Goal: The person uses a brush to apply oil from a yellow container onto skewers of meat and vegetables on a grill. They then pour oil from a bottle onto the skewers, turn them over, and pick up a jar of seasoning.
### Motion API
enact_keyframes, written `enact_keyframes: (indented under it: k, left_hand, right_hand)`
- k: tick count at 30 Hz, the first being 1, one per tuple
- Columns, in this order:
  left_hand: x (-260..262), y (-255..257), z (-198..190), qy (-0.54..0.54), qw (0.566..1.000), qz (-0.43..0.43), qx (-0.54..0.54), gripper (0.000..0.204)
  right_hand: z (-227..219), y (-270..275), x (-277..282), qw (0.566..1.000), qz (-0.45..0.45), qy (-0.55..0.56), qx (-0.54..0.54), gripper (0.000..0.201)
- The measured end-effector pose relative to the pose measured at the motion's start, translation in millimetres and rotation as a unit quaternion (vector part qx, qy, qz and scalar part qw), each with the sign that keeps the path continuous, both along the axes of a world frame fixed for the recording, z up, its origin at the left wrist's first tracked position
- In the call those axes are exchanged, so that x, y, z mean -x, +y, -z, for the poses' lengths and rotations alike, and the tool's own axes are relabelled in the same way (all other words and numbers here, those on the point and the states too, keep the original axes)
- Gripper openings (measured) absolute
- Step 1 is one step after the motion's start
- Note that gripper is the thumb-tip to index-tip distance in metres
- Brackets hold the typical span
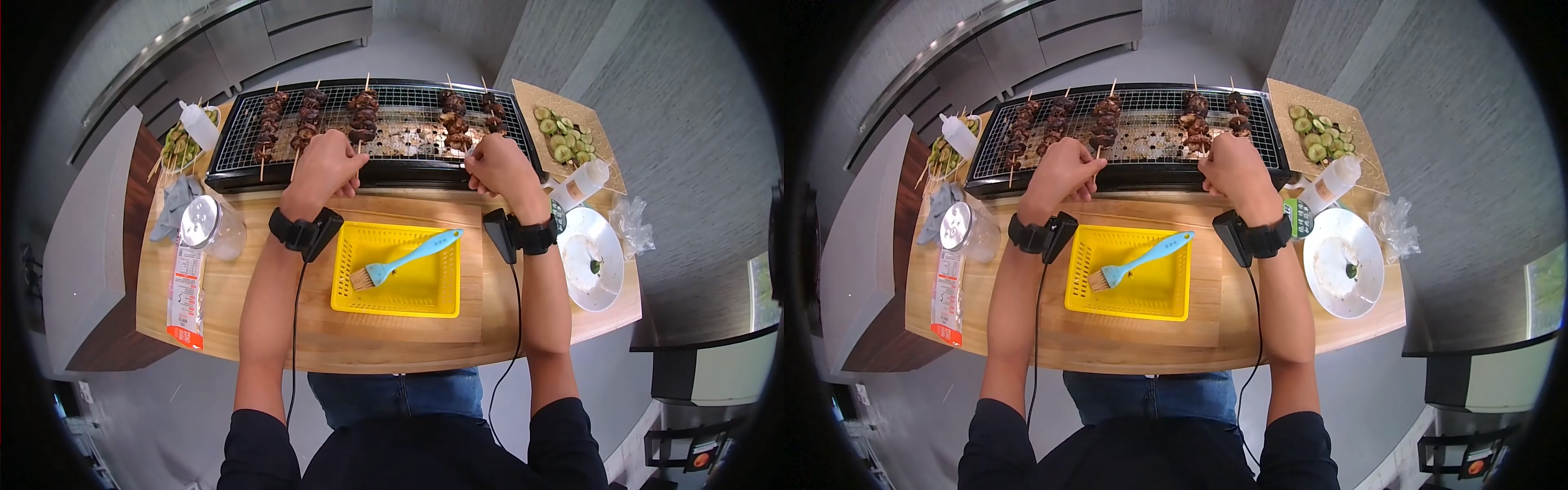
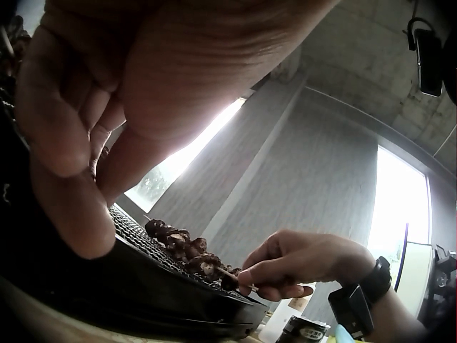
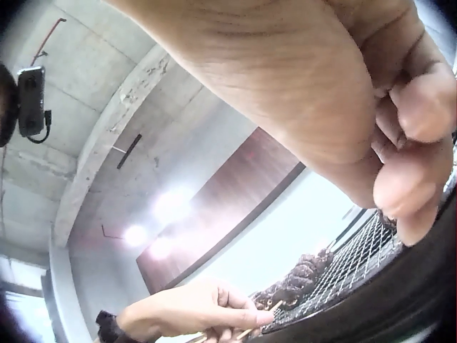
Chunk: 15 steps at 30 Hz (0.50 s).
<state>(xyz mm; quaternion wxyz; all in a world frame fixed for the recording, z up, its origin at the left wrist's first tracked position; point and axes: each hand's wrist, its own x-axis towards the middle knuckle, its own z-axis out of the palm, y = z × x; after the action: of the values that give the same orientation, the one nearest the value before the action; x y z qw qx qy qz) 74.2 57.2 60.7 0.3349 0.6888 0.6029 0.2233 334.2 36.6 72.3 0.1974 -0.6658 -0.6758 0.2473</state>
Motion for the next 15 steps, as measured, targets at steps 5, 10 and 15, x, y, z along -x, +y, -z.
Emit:
enact_keyframes:
  k: [5,10,15]
  left_hand:
    - [0.9,1.6,1.2,-0.003,1.000,0.003,-0.008,0.032]
    - [2.3,3.1,5.0,-0.045,0.999,0.004,-0.007,0.029]
    - [-4.6,2.9,-4.8,-0.092,0.996,0.007,-0.002,0.029]
  right_hand:
    - [2.6,-0.8,-1.7,1.000,-0.005,-0.007,-0.012,0.021]
    - [2.4,0.3,-0.8,0.999,-0.016,-0.027,-0.009,0.021]
    - [4.1,1.1,-2.5,0.998,-0.019,-0.053,-0.010,0.021]
